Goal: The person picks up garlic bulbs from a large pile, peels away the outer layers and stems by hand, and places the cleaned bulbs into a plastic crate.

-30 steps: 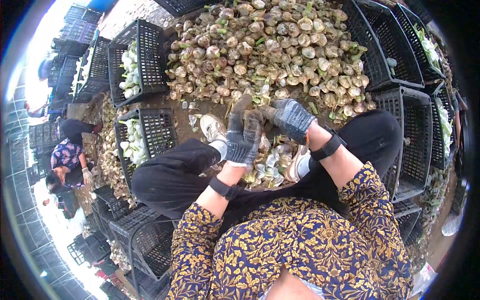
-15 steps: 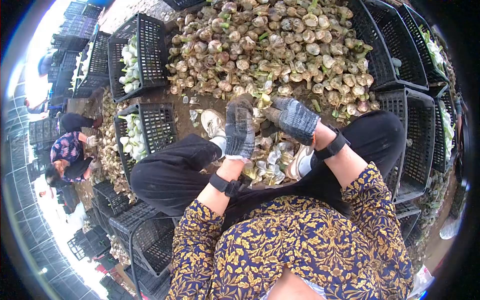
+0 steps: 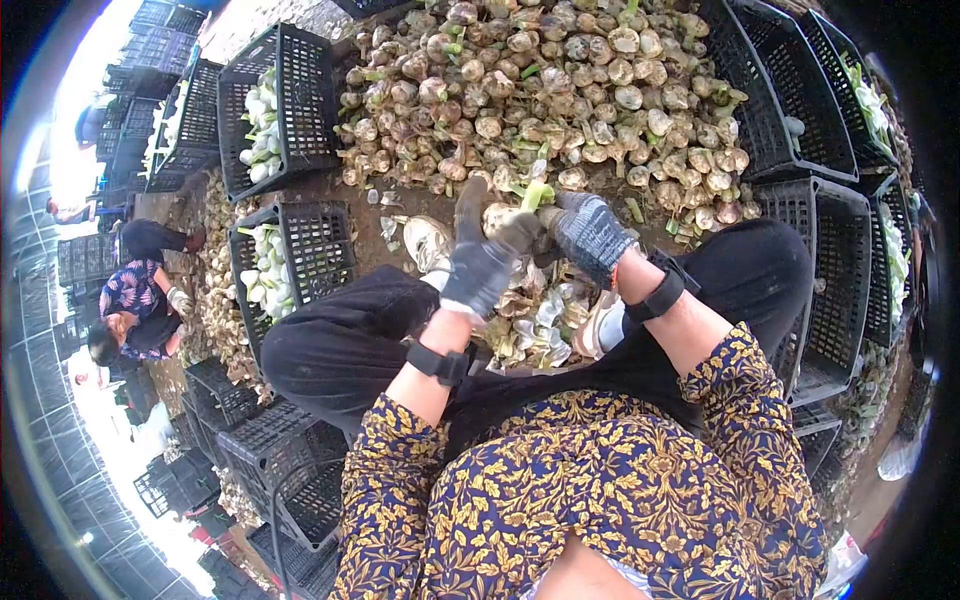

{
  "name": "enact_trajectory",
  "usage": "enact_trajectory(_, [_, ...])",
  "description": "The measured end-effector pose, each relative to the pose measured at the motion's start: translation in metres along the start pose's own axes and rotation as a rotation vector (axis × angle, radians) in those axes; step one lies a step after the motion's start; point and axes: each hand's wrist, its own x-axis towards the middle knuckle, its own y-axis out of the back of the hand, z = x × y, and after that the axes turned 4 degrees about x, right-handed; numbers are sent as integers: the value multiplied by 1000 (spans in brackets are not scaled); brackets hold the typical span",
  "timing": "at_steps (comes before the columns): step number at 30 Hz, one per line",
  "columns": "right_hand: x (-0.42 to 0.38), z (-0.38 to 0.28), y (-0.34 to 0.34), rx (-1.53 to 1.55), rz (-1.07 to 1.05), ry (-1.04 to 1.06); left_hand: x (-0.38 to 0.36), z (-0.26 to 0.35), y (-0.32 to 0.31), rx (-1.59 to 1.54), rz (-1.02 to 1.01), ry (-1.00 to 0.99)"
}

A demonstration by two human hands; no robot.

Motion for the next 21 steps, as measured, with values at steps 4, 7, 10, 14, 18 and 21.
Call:
enact_trajectory(4, [-6, -9, 4, -48, 66, 84, -7, 7, -4, -392, 33, 250])
enact_trajectory(7, [-9, -15, 12, 286, -81, 16, 0, 7, 11, -964, -308, 799])
enact_trajectory(10, [0, -4, 18, 19, -28, 212, -1, 23, 10, -923, -323, 817])
enact_trajectory(14, [-6, -18, 18, -94, -29, 142, -11, 2, 6, -913, -115, 702])
enact_trajectory(18, [-24, -32, 18, 532, -307, -214, 2, 3, 12, -1183, 41, 839])
enact_trajectory(21, [-31, -30, 11, -49, -476, 935, 11, -24, 19, -1321, 66, 861])
